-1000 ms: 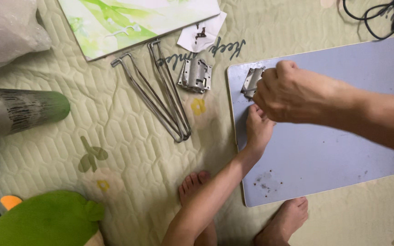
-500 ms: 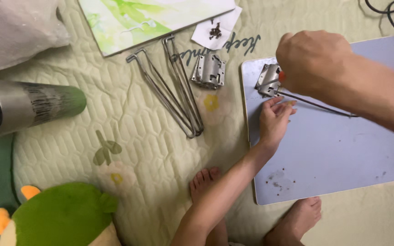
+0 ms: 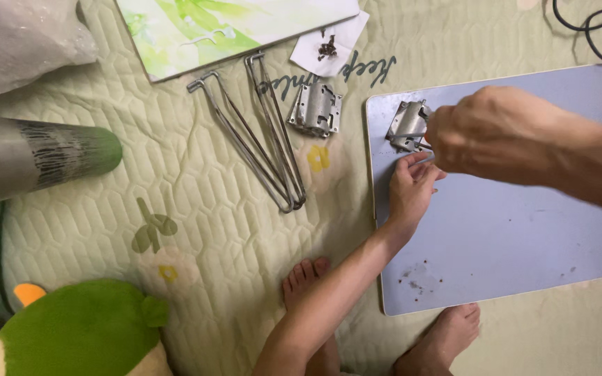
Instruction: The person sits on a bed and assembles a metal furniture hinge with a wire handle. They use a screwdriver to tighten screws into the hinge, then attach the wire handle and secure it with additional screws.
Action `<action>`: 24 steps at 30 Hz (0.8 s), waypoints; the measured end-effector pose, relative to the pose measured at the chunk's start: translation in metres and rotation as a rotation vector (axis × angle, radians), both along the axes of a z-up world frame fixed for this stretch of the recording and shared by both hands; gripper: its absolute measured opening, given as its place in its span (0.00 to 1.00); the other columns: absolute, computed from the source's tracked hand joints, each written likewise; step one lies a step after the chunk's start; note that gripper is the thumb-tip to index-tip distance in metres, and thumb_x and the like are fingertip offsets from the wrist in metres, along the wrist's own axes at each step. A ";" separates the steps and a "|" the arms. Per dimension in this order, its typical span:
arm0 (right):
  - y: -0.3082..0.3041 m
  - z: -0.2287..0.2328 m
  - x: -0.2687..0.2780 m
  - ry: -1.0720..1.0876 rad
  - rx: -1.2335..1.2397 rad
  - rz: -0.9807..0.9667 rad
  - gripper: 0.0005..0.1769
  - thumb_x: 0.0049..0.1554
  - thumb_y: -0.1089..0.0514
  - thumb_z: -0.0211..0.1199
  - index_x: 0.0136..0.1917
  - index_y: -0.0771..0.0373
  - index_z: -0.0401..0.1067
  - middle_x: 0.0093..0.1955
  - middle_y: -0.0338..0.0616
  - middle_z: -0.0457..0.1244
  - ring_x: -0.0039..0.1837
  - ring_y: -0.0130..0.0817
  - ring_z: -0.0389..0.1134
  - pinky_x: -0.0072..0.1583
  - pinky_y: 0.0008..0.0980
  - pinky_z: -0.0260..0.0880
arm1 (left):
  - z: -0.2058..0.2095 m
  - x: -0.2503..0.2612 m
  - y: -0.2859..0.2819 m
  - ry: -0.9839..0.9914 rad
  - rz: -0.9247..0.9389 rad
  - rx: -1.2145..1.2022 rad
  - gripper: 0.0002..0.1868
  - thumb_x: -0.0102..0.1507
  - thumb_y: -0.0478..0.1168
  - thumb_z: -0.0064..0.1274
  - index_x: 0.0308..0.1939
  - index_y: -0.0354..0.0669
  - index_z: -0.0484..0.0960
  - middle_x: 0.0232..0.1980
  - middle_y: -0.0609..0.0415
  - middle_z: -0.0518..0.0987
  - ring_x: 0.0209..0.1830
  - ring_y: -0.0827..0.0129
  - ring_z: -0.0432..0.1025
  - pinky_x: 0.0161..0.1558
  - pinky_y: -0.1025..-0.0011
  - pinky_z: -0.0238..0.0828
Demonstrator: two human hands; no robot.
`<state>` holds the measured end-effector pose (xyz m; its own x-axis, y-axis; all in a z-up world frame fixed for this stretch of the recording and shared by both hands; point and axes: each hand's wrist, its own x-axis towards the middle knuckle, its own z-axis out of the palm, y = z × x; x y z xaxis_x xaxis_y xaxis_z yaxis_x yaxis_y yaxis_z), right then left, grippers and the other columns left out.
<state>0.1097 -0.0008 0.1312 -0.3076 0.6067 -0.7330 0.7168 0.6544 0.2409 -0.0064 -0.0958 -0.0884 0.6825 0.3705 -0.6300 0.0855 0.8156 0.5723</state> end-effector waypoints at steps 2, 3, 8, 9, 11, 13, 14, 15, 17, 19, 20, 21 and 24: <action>-0.002 0.003 -0.007 -0.038 -0.025 -0.468 0.03 0.53 0.56 0.64 0.37 0.53 0.74 0.36 0.39 0.68 0.40 0.36 0.74 0.40 0.35 0.74 | -0.001 0.001 0.000 -0.029 0.018 -0.012 0.20 0.69 0.40 0.50 0.62 0.35 0.67 0.53 0.50 0.83 0.49 0.68 0.79 0.44 0.70 0.73; 0.000 0.003 -0.011 -0.057 -0.038 -0.703 0.02 0.54 0.54 0.64 0.39 0.48 0.74 0.36 0.39 0.70 0.42 0.38 0.75 0.42 0.37 0.75 | -0.002 0.002 0.000 -0.044 0.026 -0.017 0.20 0.69 0.40 0.49 0.62 0.35 0.67 0.54 0.50 0.83 0.49 0.69 0.79 0.44 0.70 0.72; 0.022 0.010 -0.005 -0.133 -0.098 -1.317 0.30 0.62 0.37 0.63 0.38 0.67 0.79 0.37 0.60 0.71 0.40 0.53 0.74 0.43 0.47 0.75 | -0.007 0.000 -0.005 -0.037 0.028 -0.008 0.19 0.70 0.40 0.50 0.62 0.35 0.67 0.55 0.49 0.83 0.49 0.68 0.79 0.43 0.71 0.72; 0.021 0.012 -0.003 -0.153 -0.169 -1.360 0.33 0.63 0.35 0.61 0.37 0.68 0.81 0.36 0.61 0.71 0.40 0.53 0.74 0.43 0.47 0.75 | -0.007 -0.002 -0.007 -0.056 0.037 0.007 0.19 0.70 0.40 0.49 0.62 0.35 0.67 0.54 0.49 0.84 0.50 0.68 0.80 0.43 0.71 0.72; 0.005 0.012 -0.007 0.021 0.041 -1.193 0.26 0.54 0.40 0.67 0.50 0.66 0.72 0.38 0.55 0.70 0.41 0.52 0.73 0.43 0.47 0.75 | -0.008 0.005 -0.006 -0.026 0.038 0.028 0.21 0.68 0.40 0.51 0.62 0.35 0.68 0.53 0.49 0.82 0.49 0.68 0.80 0.40 0.72 0.75; -0.019 0.005 -0.019 0.075 0.194 -0.827 0.23 0.51 0.48 0.67 0.53 0.65 0.69 0.39 0.49 0.67 0.40 0.44 0.72 0.41 0.41 0.71 | -0.009 0.005 -0.007 0.017 0.032 0.053 0.22 0.67 0.41 0.53 0.62 0.35 0.69 0.52 0.48 0.82 0.48 0.68 0.79 0.39 0.72 0.76; -0.032 0.000 -0.026 0.043 0.249 -0.551 0.16 0.52 0.54 0.64 0.50 0.64 0.69 0.40 0.45 0.66 0.39 0.38 0.70 0.38 0.35 0.68 | -0.009 0.004 -0.007 0.040 0.024 0.068 0.22 0.68 0.42 0.54 0.61 0.34 0.69 0.51 0.48 0.82 0.47 0.68 0.79 0.38 0.73 0.76; -0.042 -0.004 -0.029 0.012 0.305 -0.276 0.09 0.53 0.59 0.61 0.47 0.64 0.70 0.40 0.41 0.64 0.38 0.32 0.69 0.36 0.29 0.65 | -0.009 0.002 -0.007 0.063 0.016 0.083 0.22 0.68 0.43 0.55 0.61 0.33 0.70 0.51 0.47 0.83 0.47 0.68 0.78 0.38 0.73 0.77; -0.053 -0.006 -0.029 -0.074 0.254 -0.060 0.04 0.58 0.59 0.59 0.42 0.59 0.67 0.36 0.35 0.59 0.38 0.29 0.63 0.39 0.31 0.57 | -0.007 -0.002 -0.003 0.005 0.051 0.063 0.22 0.69 0.44 0.55 0.61 0.33 0.70 0.52 0.48 0.82 0.48 0.70 0.77 0.38 0.73 0.76; -0.054 -0.006 -0.019 -0.146 0.224 0.101 0.07 0.60 0.59 0.58 0.40 0.57 0.65 0.33 0.31 0.55 0.37 0.26 0.58 0.39 0.31 0.50 | -0.003 -0.002 0.002 -0.044 0.057 0.038 0.23 0.69 0.45 0.54 0.62 0.34 0.70 0.52 0.48 0.82 0.48 0.70 0.78 0.37 0.74 0.74; -0.053 -0.005 -0.012 -0.165 0.219 0.150 0.08 0.60 0.59 0.59 0.39 0.58 0.64 0.33 0.31 0.53 0.36 0.25 0.56 0.38 0.30 0.47 | 0.000 -0.005 0.004 -0.055 0.043 0.023 0.23 0.69 0.45 0.53 0.62 0.34 0.69 0.51 0.48 0.83 0.47 0.69 0.79 0.37 0.75 0.72; -0.053 -0.004 -0.007 -0.184 0.213 0.199 0.08 0.59 0.60 0.59 0.39 0.58 0.63 0.32 0.31 0.52 0.35 0.24 0.54 0.36 0.30 0.44 | 0.004 -0.008 0.006 -0.066 0.030 0.008 0.23 0.69 0.45 0.53 0.62 0.35 0.68 0.51 0.49 0.83 0.47 0.69 0.79 0.37 0.76 0.71; -0.056 -0.009 -0.004 -0.186 0.225 0.143 0.14 0.63 0.62 0.56 0.35 0.62 0.66 0.30 0.29 0.53 0.32 0.21 0.53 0.33 0.24 0.50 | 0.012 -0.011 0.010 -0.081 -0.006 0.005 0.23 0.68 0.44 0.50 0.64 0.36 0.66 0.53 0.51 0.84 0.50 0.71 0.80 0.39 0.77 0.71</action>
<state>0.1059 -0.0571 0.1224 -0.2747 0.7205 -0.6368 0.5513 0.6606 0.5096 -0.0172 -0.0860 -0.0768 0.7331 0.3693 -0.5711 0.0436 0.8125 0.5814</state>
